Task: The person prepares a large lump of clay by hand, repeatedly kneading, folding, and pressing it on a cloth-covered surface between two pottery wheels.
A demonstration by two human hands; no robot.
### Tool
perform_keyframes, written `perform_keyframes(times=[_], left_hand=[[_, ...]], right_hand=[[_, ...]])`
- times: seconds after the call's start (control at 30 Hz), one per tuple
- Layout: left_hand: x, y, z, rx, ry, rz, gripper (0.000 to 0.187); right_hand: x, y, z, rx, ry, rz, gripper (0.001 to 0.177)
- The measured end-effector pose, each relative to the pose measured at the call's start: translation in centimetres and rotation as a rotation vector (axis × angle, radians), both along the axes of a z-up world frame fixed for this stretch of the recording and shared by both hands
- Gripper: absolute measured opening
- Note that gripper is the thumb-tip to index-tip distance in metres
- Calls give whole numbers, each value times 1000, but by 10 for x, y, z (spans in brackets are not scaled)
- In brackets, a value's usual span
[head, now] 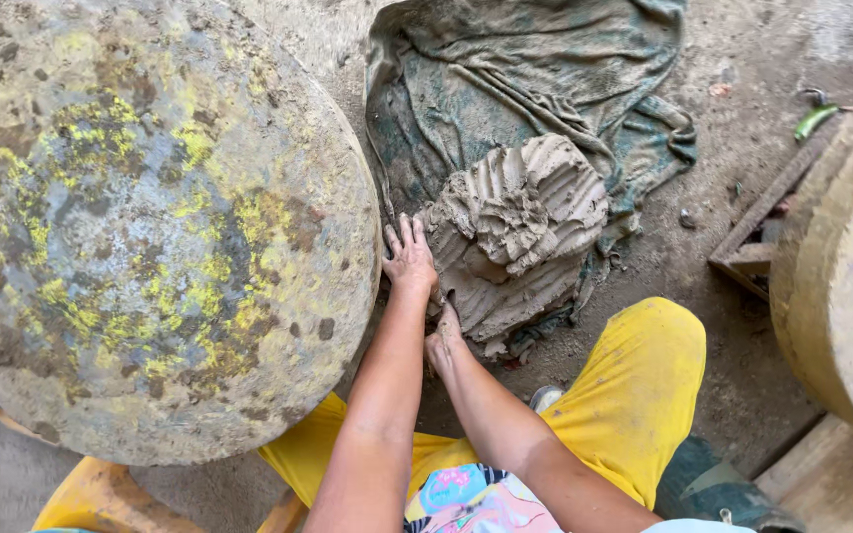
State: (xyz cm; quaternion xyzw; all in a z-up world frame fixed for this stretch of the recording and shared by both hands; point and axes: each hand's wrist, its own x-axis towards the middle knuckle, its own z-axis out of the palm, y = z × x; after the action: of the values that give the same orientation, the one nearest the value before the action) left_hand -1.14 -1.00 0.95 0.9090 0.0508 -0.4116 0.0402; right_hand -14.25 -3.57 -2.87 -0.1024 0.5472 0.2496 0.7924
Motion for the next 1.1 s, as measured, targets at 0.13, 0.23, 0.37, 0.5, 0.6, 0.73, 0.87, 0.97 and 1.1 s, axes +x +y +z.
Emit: perform_keyframes(times=[0.13,0.23,0.37,0.5,0.6,0.73,0.87,0.97,1.1], left_hand=[[-1,2,-25,65,-104,-69,104],[1,3,-45,95,-202,-63,87],[12,1,-37,129,-162,-88,81],[23,0,-24,145,-129,-137,67],[17,2,-35,157,-228,-128,51],[12,7,-60,214,-281,-121,37],[5,7,-84,279,-358,-116,21],[7,3,-95,317,-393,-85,15],[8,-2,-98,301,-425,-79,13]], right_hand=[[5,3,-3,21,-3,59,83],[5,2,-4,39,-2,92,81],[0,5,-4,64,23,117,77],[0,6,-9,71,42,121,74],[5,6,-15,70,19,137,72],[22,7,-20,72,-33,122,69],[37,19,-20,73,-87,116,66],[46,21,-29,43,-139,117,63],[42,27,-45,2,-200,130,60]])
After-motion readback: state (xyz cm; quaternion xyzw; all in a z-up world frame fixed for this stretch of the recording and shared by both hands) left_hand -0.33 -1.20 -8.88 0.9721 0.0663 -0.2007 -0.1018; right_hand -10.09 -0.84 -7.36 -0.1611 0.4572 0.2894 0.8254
